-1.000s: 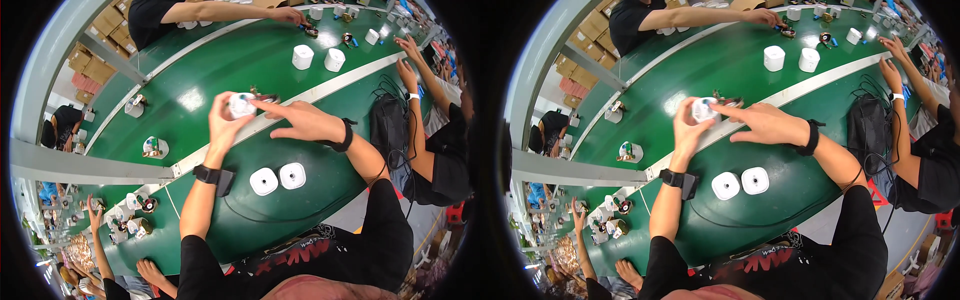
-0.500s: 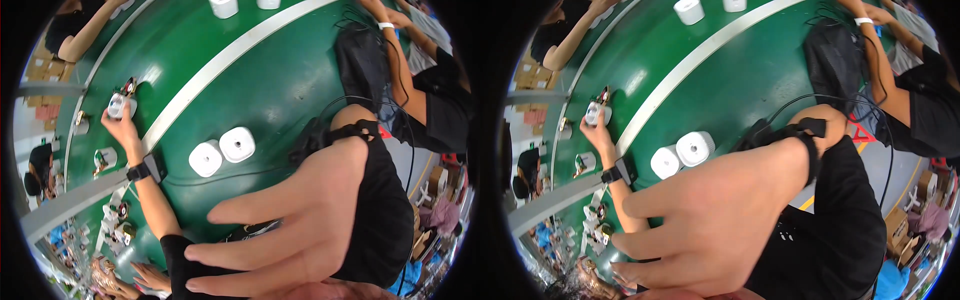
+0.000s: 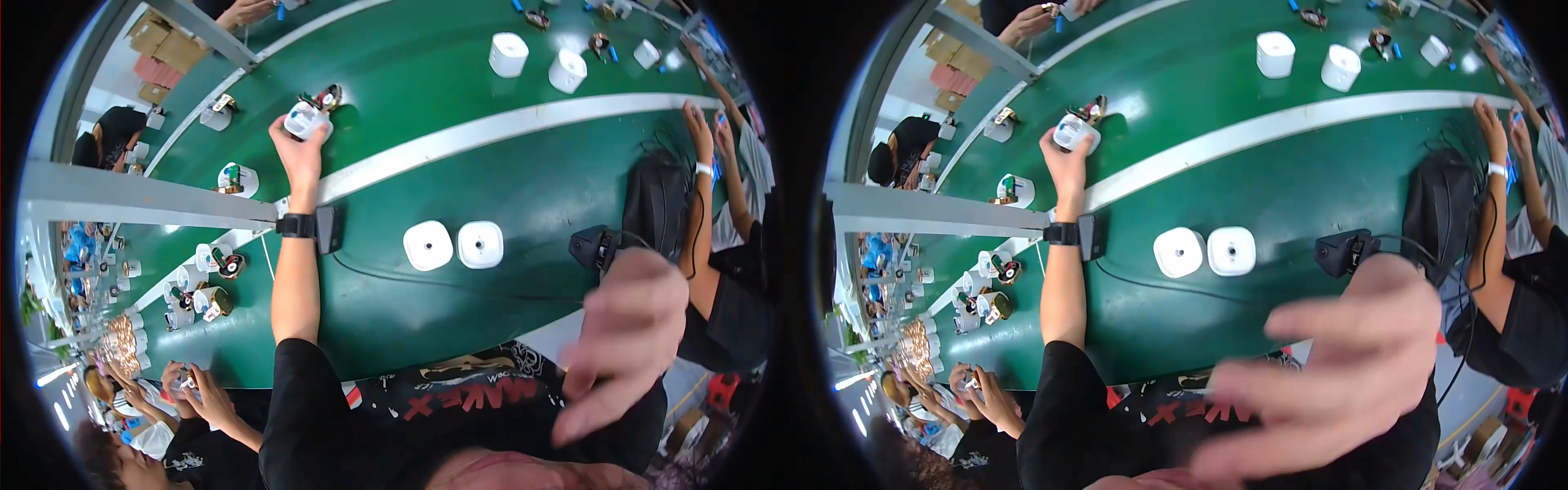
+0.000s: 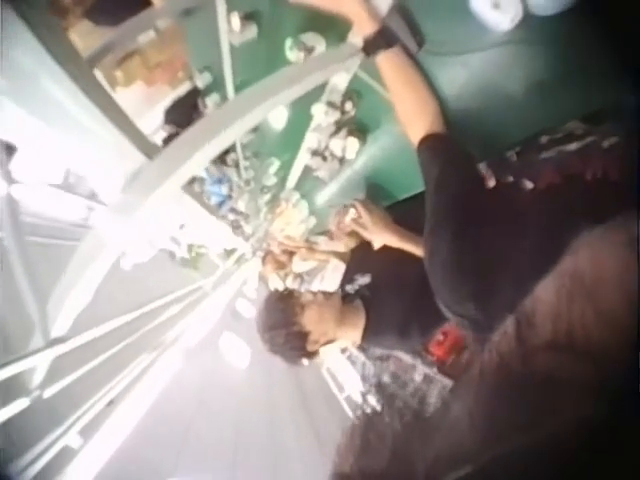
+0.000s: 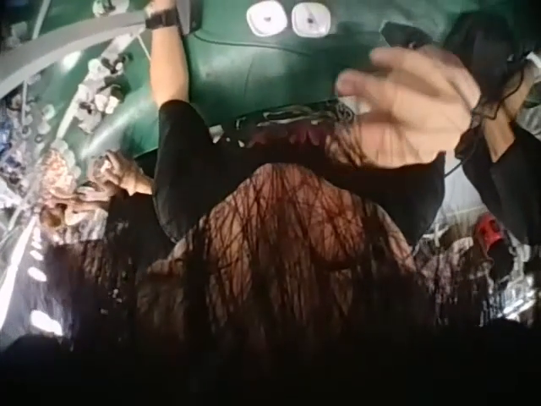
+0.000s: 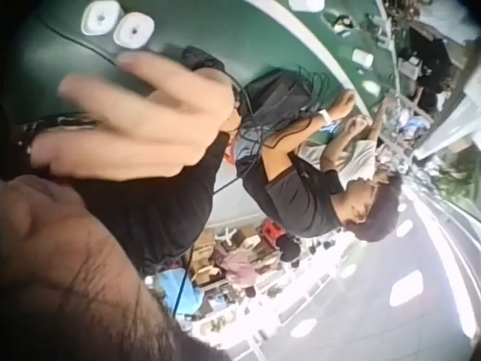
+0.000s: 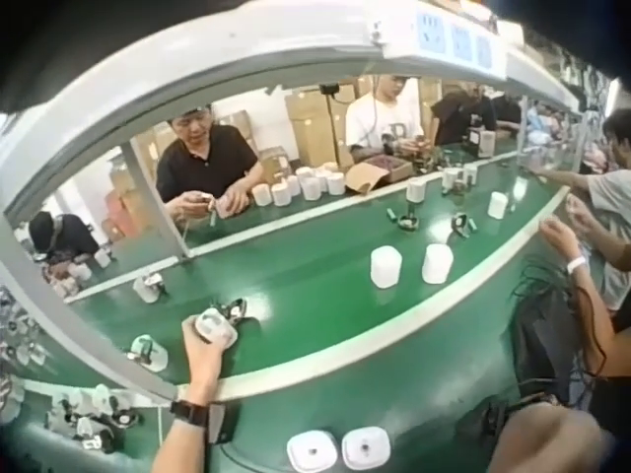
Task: The person assembles electronic devices by picking up a white housing, inserting a blue battery, and fitting a gold-colored component into the housing. The assembled unit is then placed back onto the green conveyor belt as the process repeats.
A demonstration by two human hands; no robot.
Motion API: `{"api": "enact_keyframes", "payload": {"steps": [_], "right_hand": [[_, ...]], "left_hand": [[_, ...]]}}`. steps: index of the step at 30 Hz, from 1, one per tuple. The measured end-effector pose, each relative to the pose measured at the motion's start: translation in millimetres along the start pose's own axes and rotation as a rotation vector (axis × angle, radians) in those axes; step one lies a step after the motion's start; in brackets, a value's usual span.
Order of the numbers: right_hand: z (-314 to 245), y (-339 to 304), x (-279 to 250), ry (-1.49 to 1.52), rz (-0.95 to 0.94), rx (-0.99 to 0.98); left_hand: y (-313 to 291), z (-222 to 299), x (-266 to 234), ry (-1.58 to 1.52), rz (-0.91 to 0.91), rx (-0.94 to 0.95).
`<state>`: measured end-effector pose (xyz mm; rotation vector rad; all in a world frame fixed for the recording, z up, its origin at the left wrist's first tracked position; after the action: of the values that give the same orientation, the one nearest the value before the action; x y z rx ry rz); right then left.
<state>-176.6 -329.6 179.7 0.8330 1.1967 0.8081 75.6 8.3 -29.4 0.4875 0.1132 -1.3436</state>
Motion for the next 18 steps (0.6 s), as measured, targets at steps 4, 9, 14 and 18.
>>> {"api": "enact_keyframes", "payload": {"steps": [4, 9, 14, 18], "right_hand": [[82, -17, -37, -0.261, -0.429, 0.524], [209, -141, -57, -0.257, -0.289, 1.289], [222, -211, -75, -0.478, -0.400, 1.568], [222, -226, -106, -0.531, -0.282, 1.737]], "left_hand": [[-14, 56, 21, 0.403, 0.275, 0.283], [-36, 129, 17, 0.534, 0.437, 0.606], [-2, 149, 130, -0.047, -0.628, 0.299], [13, 186, 213, 0.159, -0.786, 0.544]]}}
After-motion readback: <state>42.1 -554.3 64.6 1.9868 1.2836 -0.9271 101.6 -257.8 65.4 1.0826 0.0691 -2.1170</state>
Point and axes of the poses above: each hand's wrist, its own y-axis towards the middle knuckle, its own x-axis out of the palm, z = x × y, the point moved 5 cm from there along y, towards the middle knuckle, and after that the axes turned 8 degrees about -z, right-handed, at the moved point
